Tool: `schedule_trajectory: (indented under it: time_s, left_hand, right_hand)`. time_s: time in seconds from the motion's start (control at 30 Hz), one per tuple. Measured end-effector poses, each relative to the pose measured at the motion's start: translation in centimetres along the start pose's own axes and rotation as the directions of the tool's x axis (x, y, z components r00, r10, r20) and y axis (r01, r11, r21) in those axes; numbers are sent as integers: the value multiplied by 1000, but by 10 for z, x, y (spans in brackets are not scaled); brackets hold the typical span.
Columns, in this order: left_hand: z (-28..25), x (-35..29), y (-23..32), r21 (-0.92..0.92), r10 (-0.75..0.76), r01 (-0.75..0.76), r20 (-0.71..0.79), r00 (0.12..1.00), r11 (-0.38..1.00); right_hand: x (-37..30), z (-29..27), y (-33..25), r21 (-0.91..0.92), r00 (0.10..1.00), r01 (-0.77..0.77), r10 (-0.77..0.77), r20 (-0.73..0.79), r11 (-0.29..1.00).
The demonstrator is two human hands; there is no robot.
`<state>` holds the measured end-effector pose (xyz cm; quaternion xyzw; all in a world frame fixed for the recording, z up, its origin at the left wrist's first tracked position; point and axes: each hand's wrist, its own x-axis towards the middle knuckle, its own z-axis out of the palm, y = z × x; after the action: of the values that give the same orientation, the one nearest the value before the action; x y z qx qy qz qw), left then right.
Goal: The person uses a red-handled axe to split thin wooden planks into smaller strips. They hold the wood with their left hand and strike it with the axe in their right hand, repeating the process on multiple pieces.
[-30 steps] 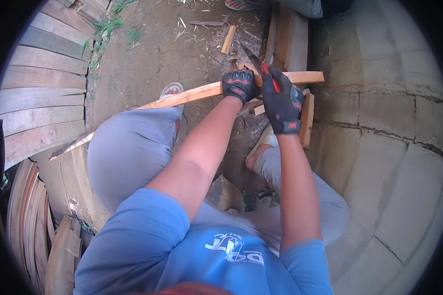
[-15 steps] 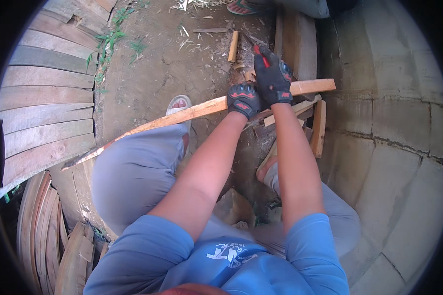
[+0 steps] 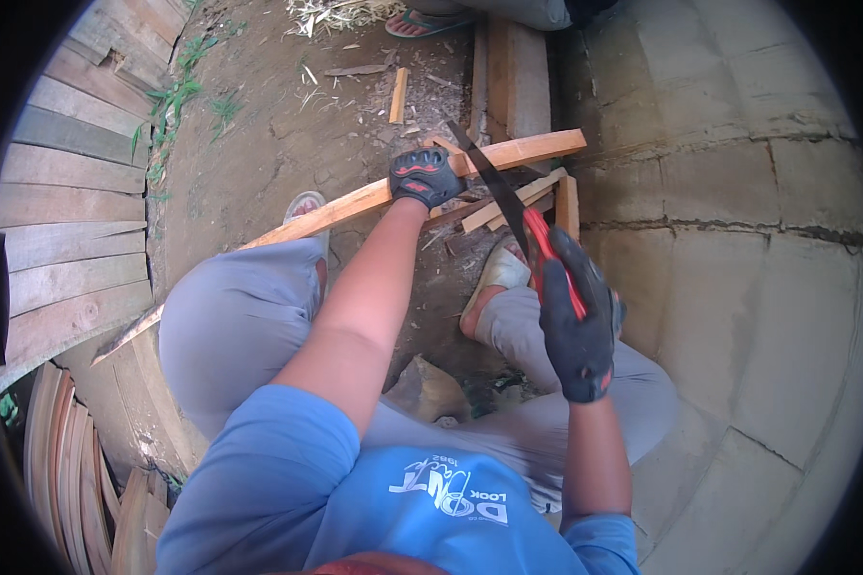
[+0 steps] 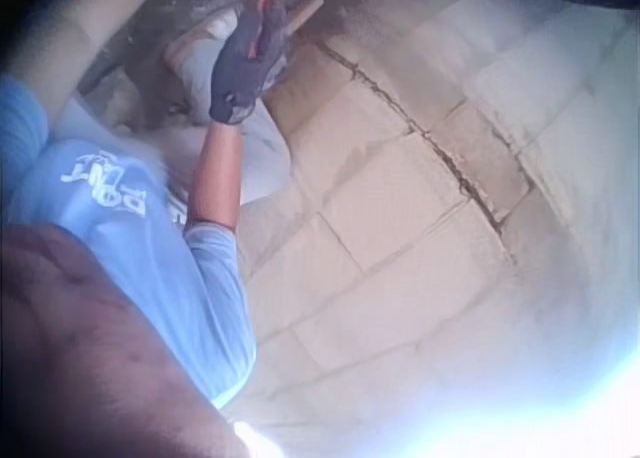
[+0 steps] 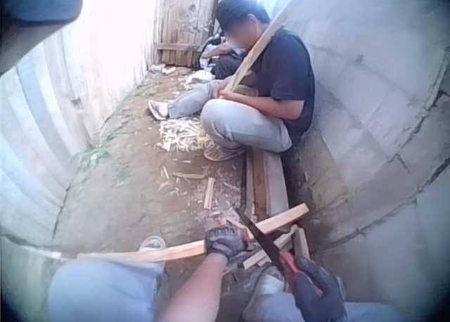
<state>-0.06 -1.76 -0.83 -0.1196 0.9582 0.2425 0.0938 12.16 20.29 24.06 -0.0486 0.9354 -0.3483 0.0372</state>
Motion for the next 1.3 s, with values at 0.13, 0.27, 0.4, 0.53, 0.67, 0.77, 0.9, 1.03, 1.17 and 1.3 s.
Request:
schedule_trajectory:
  time_s: [0.13,0.27,0.4,0.53,0.67,0.77,0.9,1.03,1.17,1.3]
  left_hand:
    - [2,2,2,0,-13,13,0,1000,1000]
    - [-2,-3,4,-7,-6,6,-23,1000,1000]
    - [-6,-6,8,-20,2,-3,-34,999,1000]
    - [-1,-1,1,1,-9,9,-10,1000,1000]
    - [0,-3,4,16,1,0,-16,1000,1000]
    - [5,-1,-1,22,7,-7,-26,1000,1000]
    - [-6,-6,6,9,5,-5,-3,1000,1000]
    - [-1,-3,4,14,2,-1,-50,999,1000]
    - [-3,-4,4,12,-2,3,-17,1000,1000]
    - [-4,-3,5,17,-6,6,0,1000,1000]
  right_hand:
    - [-58,-54,-21,-24,998,-35,33,-55,999]
    - [-91,-88,-24,-79,997,-68,70,22,995]
    - [-97,-85,-24,-37,989,-137,135,-65,990]
    - [-96,-84,-13,-138,994,80,-89,-59,987]
    - [-109,-82,-1,-234,981,177,-191,-38,956]
    - [-110,-84,-17,-170,983,137,-155,-97,976]
    - [-100,-80,-20,-153,980,151,-168,-107,977]
    - [-93,-68,-6,-24,990,100,-102,-98,995]
    - [-93,-62,4,-16,997,2,-3,-75,1000]
    - [-91,-61,-3,-32,996,-21,18,-87,999]
